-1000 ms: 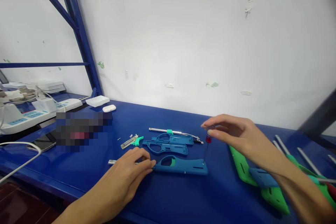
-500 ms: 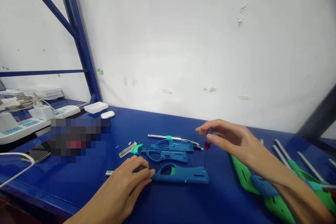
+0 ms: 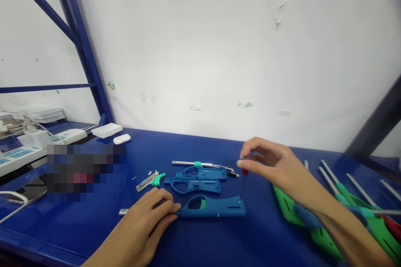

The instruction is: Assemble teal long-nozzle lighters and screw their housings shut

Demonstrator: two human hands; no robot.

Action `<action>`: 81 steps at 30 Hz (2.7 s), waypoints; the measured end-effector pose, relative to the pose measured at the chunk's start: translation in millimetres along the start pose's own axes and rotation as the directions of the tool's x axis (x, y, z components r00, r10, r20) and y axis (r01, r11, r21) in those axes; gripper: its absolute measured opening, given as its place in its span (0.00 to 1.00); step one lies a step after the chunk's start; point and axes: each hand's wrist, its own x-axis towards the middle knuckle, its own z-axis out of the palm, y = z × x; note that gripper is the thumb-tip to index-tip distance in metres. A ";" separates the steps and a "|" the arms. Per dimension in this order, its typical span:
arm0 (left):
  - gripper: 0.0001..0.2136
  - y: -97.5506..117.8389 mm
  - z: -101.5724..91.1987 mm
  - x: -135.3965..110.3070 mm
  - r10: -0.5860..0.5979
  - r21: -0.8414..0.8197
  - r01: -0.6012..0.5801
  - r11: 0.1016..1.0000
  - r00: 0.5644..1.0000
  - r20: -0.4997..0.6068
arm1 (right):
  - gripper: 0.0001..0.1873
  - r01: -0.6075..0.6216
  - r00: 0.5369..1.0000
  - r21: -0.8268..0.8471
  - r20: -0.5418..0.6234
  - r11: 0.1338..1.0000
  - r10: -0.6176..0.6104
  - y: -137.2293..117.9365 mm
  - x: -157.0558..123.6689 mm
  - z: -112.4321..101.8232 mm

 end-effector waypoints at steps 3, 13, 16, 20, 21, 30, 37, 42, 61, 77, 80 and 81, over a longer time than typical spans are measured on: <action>0.09 3.8 -3.9 1.3 -0.024 0.005 0.024 1.000 0.999 0.026 | 0.12 -0.003 1.000 0.005 -0.015 1.000 0.003 1.9 0.3 0.3; 0.08 8.9 -8.3 2.5 -0.026 -0.006 0.026 1.000 0.997 0.066 | 0.17 -0.028 0.997 -0.085 -0.079 0.996 0.021 7.5 0.6 1.4; 0.08 8.5 -7.8 1.7 -0.009 0.023 0.007 1.000 0.999 0.051 | 0.18 -0.021 0.998 -0.067 -0.063 0.997 0.017 9.2 0.9 1.8; 0.08 10.3 -8.6 2.9 0.005 0.061 -0.007 0.998 0.999 0.032 | 0.17 -0.045 0.997 -0.053 -0.065 0.998 0.042 10.3 1.0 2.4; 0.09 10.8 -8.9 3.4 0.006 0.063 -0.008 0.998 0.999 0.032 | 0.17 -0.046 0.996 -0.054 -0.085 0.997 0.041 10.4 1.1 2.4; 0.09 8.8 -7.8 4.5 0.022 0.053 -0.023 0.998 1.000 0.008 | 0.16 -0.034 0.999 -0.026 -0.018 0.999 0.034 0.4 -0.8 -0.7; 0.09 4.1 -6.4 -0.2 0.038 0.055 -0.037 0.998 0.999 -0.015 | 0.17 -0.047 0.999 -0.016 0.008 0.999 0.047 -2.7 -0.4 0.8; 0.09 3.6 -6.9 -0.4 0.055 0.056 -0.053 0.997 0.998 -0.034 | 0.13 -0.032 0.999 0.016 0.043 0.999 0.031 -2.9 -0.8 -0.2; 0.12 5.1 -7.1 1.4 0.081 0.087 -0.076 0.993 0.995 -0.065 | 0.15 0.030 0.996 0.068 0.081 0.997 -0.035 4.1 -1.6 0.0; 0.08 4.8 -7.5 -0.1 0.087 0.061 -0.085 0.995 0.996 -0.037 | 0.13 0.048 0.999 0.088 0.021 0.995 -0.050 7.0 1.4 3.3; 0.08 4.8 -7.3 -0.1 0.086 0.060 -0.084 0.995 0.996 -0.039 | 0.14 0.035 0.994 -0.017 -0.106 0.999 -0.037 6.2 1.9 -7.7; 0.08 4.8 -7.4 -0.2 0.086 0.060 -0.084 0.995 0.996 -0.038 | 0.13 0.008 0.992 -0.073 -0.124 0.997 -0.017 5.8 1.4 -10.7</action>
